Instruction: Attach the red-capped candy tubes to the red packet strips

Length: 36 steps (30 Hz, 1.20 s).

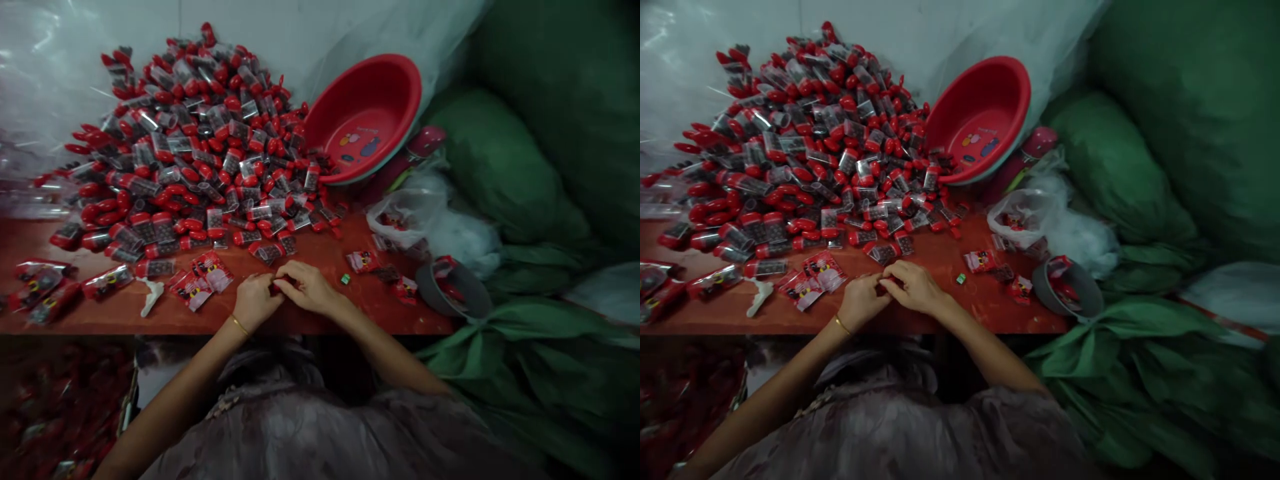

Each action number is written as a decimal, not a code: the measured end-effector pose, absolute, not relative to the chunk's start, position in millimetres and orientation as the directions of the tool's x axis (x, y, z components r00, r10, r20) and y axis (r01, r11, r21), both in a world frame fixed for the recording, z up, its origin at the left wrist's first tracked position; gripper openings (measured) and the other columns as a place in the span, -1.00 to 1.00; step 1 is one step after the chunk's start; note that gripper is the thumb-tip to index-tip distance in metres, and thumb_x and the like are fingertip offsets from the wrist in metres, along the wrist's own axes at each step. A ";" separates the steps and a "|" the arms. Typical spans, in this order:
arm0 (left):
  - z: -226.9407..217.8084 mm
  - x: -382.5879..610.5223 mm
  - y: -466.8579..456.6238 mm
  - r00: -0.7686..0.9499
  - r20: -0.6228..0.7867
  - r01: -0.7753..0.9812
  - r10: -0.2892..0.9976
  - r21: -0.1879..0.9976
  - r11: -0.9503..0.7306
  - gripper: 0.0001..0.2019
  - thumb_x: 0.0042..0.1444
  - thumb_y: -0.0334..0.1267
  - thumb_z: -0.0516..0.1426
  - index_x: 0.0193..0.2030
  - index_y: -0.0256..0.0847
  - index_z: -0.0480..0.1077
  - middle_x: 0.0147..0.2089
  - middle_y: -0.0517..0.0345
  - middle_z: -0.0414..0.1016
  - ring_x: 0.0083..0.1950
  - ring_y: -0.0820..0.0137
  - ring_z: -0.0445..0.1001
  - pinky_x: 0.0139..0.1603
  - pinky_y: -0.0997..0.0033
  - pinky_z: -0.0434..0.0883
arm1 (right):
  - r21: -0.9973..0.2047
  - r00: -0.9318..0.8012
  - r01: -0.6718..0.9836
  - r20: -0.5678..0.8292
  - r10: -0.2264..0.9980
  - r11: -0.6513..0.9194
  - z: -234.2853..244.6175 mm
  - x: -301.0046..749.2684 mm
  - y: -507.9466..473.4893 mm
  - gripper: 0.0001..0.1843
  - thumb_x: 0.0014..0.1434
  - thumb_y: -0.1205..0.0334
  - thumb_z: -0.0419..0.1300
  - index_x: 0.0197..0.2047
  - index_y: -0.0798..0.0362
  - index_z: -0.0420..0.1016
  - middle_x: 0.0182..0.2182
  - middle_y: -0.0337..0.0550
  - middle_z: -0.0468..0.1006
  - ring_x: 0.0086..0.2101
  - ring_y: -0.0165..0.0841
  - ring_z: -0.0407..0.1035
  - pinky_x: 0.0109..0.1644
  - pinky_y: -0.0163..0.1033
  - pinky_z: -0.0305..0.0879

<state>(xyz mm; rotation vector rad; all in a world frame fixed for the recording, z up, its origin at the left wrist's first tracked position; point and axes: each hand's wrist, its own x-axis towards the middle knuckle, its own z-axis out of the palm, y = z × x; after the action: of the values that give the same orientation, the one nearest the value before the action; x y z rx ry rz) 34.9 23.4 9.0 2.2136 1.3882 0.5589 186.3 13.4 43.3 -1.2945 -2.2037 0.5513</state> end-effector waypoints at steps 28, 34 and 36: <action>-17.3 39.6 14.8 0.429 0.188 0.469 0.883 0.789 -0.396 -0.80 0.12 -0.29 0.11 -0.10 -0.17 0.44 -0.22 0.13 0.57 -0.18 0.34 0.52 -0.02 0.27 0.44 | -0.789 -0.152 0.607 0.010 0.988 0.101 15.1 167.2 54.3 -0.32 0.32 -0.01 -0.51 0.25 0.01 0.18 0.26 -0.11 0.20 0.25 -0.36 0.04 0.31 -0.08 -0.03; -21.9 41.9 15.3 0.392 0.155 0.464 0.907 0.818 -0.340 -0.67 0.07 -0.30 0.13 0.01 -0.24 0.37 -0.04 0.02 0.54 -0.04 0.28 0.50 -0.01 0.27 0.43 | -0.687 -0.081 0.664 0.324 0.943 0.293 20.4 172.5 26.1 -0.36 0.32 0.03 -0.44 0.15 0.03 0.31 0.22 -0.06 0.25 0.26 -0.31 0.02 0.31 -0.03 -0.05; -20.9 41.7 12.4 0.395 0.128 0.468 0.910 0.824 -0.319 -0.65 0.06 -0.36 0.11 0.03 -0.28 0.36 -0.03 -0.01 0.54 -0.04 0.27 0.50 -0.01 0.26 0.43 | -0.534 -0.207 0.752 0.367 0.907 0.387 19.9 172.6 12.8 -0.45 0.30 0.01 -0.28 0.15 0.04 0.31 0.23 -0.02 0.23 0.28 -0.23 -0.05 0.32 0.08 -0.14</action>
<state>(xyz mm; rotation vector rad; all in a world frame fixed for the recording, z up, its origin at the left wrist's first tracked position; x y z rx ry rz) 41.7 12.4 -20.9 1.9385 1.1781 0.7856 172.6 12.8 19.9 -1.4175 -2.0139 0.3153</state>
